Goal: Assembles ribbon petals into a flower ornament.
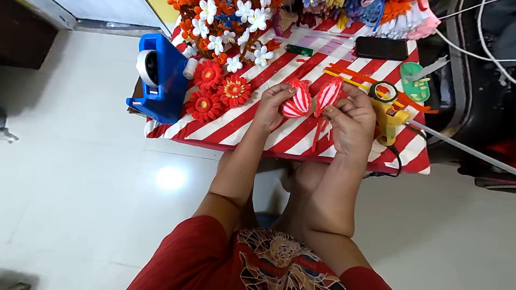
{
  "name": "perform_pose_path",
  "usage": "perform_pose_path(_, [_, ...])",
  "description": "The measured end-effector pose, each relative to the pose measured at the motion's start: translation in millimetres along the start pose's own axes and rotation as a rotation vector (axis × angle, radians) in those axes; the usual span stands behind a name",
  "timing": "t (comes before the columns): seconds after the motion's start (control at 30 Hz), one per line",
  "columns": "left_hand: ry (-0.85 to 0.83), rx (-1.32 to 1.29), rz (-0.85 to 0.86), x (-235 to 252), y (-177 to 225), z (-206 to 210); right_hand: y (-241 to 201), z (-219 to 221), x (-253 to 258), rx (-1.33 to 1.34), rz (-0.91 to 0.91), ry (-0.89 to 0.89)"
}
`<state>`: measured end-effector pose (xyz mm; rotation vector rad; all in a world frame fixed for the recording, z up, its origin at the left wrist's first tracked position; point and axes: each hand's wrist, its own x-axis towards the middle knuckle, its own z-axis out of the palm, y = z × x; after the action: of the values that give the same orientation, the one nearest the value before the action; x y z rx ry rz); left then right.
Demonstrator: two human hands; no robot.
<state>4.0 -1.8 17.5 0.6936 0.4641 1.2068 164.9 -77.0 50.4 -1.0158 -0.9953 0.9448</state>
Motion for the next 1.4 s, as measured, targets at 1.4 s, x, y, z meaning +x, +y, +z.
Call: perform_pose_path(1.4, [0.104, 0.051, -0.010, 0.1, 2.8, 0.9, 6.0, 8.5, -0.4, -0.132, -0.034, 0.007])
